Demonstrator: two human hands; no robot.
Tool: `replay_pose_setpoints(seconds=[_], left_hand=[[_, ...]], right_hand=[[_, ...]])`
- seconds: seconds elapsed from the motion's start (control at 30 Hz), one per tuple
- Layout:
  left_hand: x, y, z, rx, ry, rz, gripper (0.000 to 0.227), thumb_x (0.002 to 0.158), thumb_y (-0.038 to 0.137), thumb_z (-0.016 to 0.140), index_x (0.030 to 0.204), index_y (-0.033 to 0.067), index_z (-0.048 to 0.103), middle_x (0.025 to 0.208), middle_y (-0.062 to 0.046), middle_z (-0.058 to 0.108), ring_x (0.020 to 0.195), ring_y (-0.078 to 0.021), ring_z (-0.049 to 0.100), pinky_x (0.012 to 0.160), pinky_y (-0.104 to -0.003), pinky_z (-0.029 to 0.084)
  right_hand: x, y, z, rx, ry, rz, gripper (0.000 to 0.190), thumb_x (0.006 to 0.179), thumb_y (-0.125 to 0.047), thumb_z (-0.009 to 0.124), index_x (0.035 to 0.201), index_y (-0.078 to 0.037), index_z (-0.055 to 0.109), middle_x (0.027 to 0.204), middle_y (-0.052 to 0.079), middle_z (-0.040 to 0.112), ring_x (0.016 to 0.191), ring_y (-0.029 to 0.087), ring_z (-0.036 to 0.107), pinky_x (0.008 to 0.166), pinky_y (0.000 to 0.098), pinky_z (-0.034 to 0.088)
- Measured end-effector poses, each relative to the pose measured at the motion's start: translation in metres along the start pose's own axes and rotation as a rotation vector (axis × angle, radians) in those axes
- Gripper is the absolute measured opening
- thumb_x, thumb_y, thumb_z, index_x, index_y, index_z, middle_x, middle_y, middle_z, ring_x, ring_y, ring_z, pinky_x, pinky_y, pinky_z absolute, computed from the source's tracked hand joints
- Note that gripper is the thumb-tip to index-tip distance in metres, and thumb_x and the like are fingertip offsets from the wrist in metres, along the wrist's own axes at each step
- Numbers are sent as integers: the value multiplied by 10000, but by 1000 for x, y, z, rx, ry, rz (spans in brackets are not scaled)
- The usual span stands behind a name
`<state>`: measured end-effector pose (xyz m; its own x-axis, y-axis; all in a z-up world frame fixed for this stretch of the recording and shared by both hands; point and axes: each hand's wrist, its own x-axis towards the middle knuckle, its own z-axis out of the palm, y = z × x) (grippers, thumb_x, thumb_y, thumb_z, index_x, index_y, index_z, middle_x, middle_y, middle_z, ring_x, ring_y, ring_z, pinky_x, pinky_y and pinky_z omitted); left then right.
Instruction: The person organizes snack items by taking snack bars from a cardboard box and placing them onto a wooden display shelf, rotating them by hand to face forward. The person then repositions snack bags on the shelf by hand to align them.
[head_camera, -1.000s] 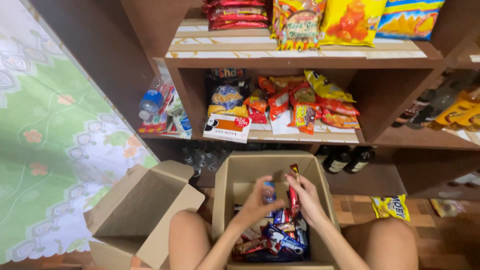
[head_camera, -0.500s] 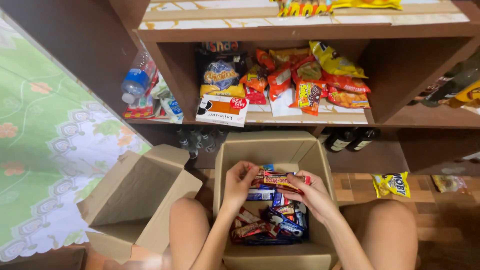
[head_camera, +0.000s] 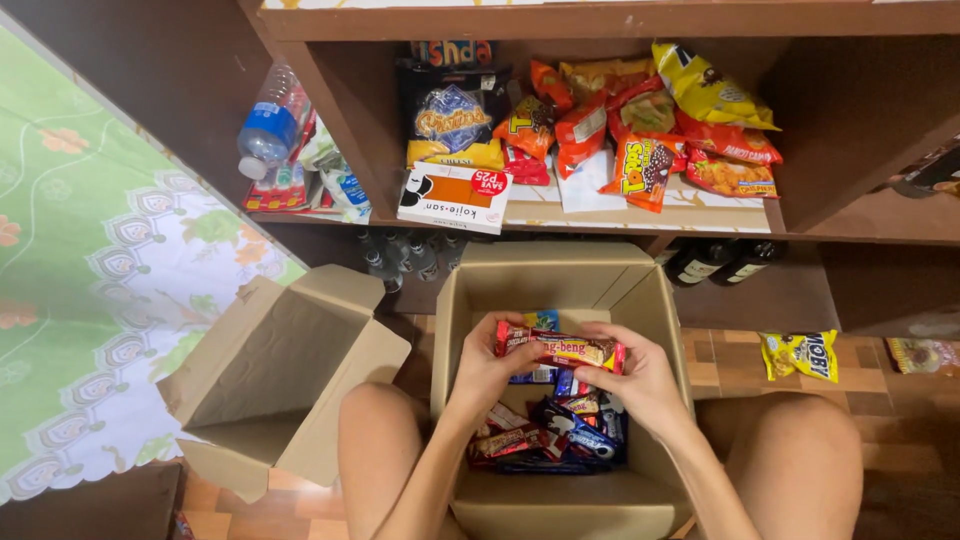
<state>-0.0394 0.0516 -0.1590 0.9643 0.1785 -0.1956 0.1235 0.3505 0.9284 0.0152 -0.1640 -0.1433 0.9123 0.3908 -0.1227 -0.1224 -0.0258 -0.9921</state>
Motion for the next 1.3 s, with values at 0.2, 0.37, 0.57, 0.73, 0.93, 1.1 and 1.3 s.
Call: replay_pose_setpoints(seconds=[0.2, 0.37, 0.57, 0.73, 0.93, 1.1, 1.3], left_hand=[[-8, 32, 1, 55, -149, -49, 490, 820, 27, 792, 1265, 51, 586, 1055, -51, 694, 924, -107, 691, 767, -265, 616], [-4, 14, -16, 226, -279, 85, 398, 814, -32, 824, 1181, -3, 673, 1047, -25, 707, 933, -75, 653, 837, -246, 558], [-9, 18, -15, 209, -327, 14, 357, 792, -20, 832, 1117, 11, 690, 960, -15, 718, 871, -75, 647, 795, -246, 547], [-12, 21, -11, 417, -253, 159, 324, 782, 31, 859, 1087, 1, 751, 987, -55, 772, 915, -93, 680, 853, -266, 553], [-11, 23, -5, 521, -201, 185, 286, 794, 90, 848, 1062, 18, 778, 954, -74, 794, 885, -116, 716, 844, -285, 565], [-19, 28, 11, 563, -191, 202, 333, 776, 91, 842, 1086, 23, 741, 1003, -106, 778, 929, -165, 733, 872, -303, 564], [-19, 30, 16, 603, -235, 354, 433, 698, 38, 855, 1110, 6, 726, 1083, -171, 708, 1004, -276, 688, 883, -352, 540]], right_hand=[[3, 2, -15, -47, -2, 132, 443, 747, 62, 810, 1181, 28, 725, 1033, 97, 785, 898, 118, 716, 815, 282, 601], [2, 6, -18, -53, -40, 80, 399, 759, 57, 813, 1149, 47, 731, 1006, 101, 782, 868, 107, 715, 789, 273, 597], [1, 3, -15, -111, -67, 127, 342, 771, 50, 808, 1107, 50, 742, 909, 98, 800, 782, 102, 718, 716, 269, 602], [3, 5, -18, -90, -71, 144, 305, 807, 46, 782, 1108, 60, 741, 877, 131, 795, 735, 115, 733, 674, 259, 623], [-8, -30, -11, -427, -168, -345, 355, 790, -36, 831, 1115, 17, 697, 1188, 120, 697, 1115, 258, 671, 960, 384, 511], [-13, -46, 11, -946, -91, -457, 433, 733, -245, 811, 1136, -103, 748, 1144, 134, 731, 1029, 363, 673, 900, 398, 466], [-13, -43, 13, -947, -141, -215, 279, 801, -215, 764, 1064, -123, 773, 1021, 72, 766, 914, 316, 694, 860, 408, 492]])
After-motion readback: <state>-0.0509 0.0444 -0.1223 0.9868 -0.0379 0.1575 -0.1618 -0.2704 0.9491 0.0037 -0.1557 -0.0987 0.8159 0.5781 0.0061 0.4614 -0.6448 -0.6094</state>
